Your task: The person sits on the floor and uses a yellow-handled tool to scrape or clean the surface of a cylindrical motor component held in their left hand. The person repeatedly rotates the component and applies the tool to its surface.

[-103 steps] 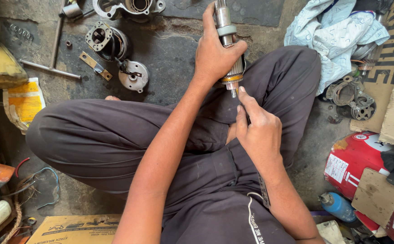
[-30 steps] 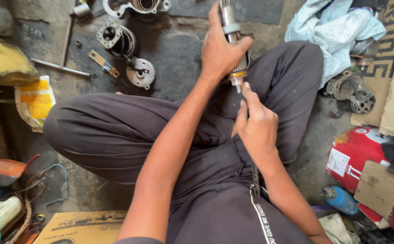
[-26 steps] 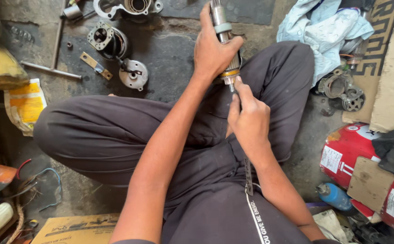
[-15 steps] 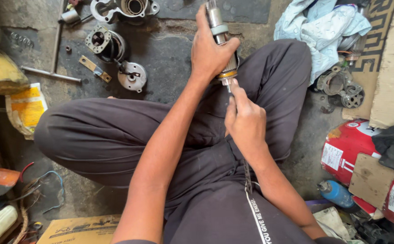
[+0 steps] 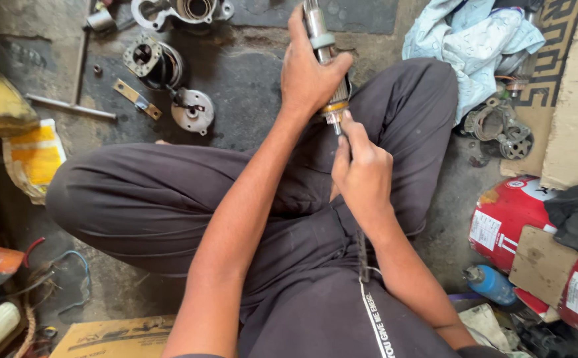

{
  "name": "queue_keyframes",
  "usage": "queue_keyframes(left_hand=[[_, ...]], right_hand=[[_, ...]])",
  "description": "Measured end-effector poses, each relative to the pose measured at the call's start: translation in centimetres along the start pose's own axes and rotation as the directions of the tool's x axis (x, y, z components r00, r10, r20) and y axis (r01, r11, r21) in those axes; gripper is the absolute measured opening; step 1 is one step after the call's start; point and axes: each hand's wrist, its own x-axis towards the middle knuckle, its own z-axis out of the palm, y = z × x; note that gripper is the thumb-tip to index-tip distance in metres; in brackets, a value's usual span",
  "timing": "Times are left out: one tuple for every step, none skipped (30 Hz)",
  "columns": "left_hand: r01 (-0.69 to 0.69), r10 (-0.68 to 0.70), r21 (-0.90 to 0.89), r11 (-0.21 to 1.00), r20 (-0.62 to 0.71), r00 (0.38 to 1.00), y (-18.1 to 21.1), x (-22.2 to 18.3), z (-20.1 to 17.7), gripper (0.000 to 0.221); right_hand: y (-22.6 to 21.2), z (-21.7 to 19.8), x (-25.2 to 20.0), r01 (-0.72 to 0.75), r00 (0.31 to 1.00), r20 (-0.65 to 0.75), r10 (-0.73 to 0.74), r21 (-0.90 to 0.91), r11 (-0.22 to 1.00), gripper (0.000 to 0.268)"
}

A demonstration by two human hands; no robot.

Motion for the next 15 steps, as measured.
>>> queue_keyframes(left_hand=[[-0.014, 0.014, 0.024, 1.000, -0.016, 1.000, -0.1, -0.2, 0.2, 0.096], [-0.029, 0.031, 0.055, 0.998, -0.031, 0.999, -0.3, -0.2, 0.1, 0.097], [-0.044, 0.048, 0.086, 0.995, -0.046, 0.998, -0.3, -0.3, -0.1, 0.098], [-0.074, 0.079, 0.075, 0.994, -0.062, 0.995, -0.2, 0.2, -0.3, 0.099], [-0.104, 0.109, 0.064, 0.992, -0.079, 0.991, 0.0, 0.7, -0.6, 0.100], [-0.125, 0.128, 0.042, 0.991, -0.084, 0.988, 0.0, 0.5, -0.3, 0.101], [-0.085, 0.087, 0.033, 0.996, -0.067, 0.994, 0.0, 0.5, 0.0, 0.100], [-0.043, 0.044, 0.026, 0.999, -0.054, 0.998, 0.0, 0.3, 0.3, 0.100], [0.000, 0.001, 0.019, 1.000, -0.039, 0.999, -0.1, 0.2, 0.7, 0.099], [-0.004, 0.006, 0.043, 0.999, -0.043, 0.999, -0.4, -0.1, 0.5, 0.099], [-0.008, 0.011, 0.066, 0.998, -0.046, 0.999, -0.6, -0.4, 0.3, 0.099], [-0.020, 0.025, 0.093, 0.996, -0.054, 0.998, -0.7, -0.1, -0.1, 0.099], [-0.048, 0.054, 0.095, 0.994, -0.067, 0.996, -0.7, 0.0, -0.5, 0.099], [-0.081, 0.087, 0.087, 0.993, -0.077, 0.993, -0.5, 0.2, -0.3, 0.099], [-0.114, 0.121, 0.081, 0.990, -0.087, 0.989, -0.3, 0.6, -0.3, 0.100]], right_hand=[[0.0, 0.0, -0.2, -0.010, 1.000, -0.002, 0.010, 0.018, 1.000, 0.034], [-0.1, 0.1, -0.4, 0.008, 1.000, 0.000, -0.008, -0.002, 1.000, 0.035], [-0.3, 0.1, -0.6, 0.027, 1.000, 0.001, -0.027, -0.021, 0.999, 0.036], [-0.4, 0.3, -0.1, 0.054, 0.998, -0.009, -0.054, -0.040, 0.998, 0.037], [-0.5, 0.6, 0.3, 0.055, 0.998, -0.014, -0.055, -0.026, 0.998, 0.037], [-0.4, 0.4, 0.2, 0.043, 0.999, -0.012, -0.044, -0.025, 0.999, 0.036], [-0.2, 0.2, 0.0, 0.032, 0.999, -0.010, -0.032, -0.024, 0.999, 0.035], [0.1, 0.1, -0.1, 0.032, 0.999, -0.028, -0.032, -0.007, 0.999, 0.035], [0.4, -0.1, -0.3, 0.032, 0.998, -0.046, -0.031, 0.010, 0.999, 0.034], [0.4, 0.1, -0.5, 0.032, 0.998, -0.059, -0.030, 0.037, 0.999, 0.034], [0.3, 0.2, -0.8, 0.025, 0.999, -0.046, -0.023, 0.029, 0.999, 0.034], [0.1, 0.5, -0.7, 0.026, 0.999, -0.039, -0.025, 0.026, 0.999, 0.034], [-0.1, 0.7, -0.6, 0.027, 0.999, -0.033, -0.026, 0.023, 0.999, 0.034], [0.0, 0.7, -0.3, 0.024, 0.999, -0.031, -0.023, 0.014, 1.000, 0.034], [0.1, 0.8, 0.0, 0.020, 0.999, -0.030, -0.020, 0.005, 1.000, 0.034]])
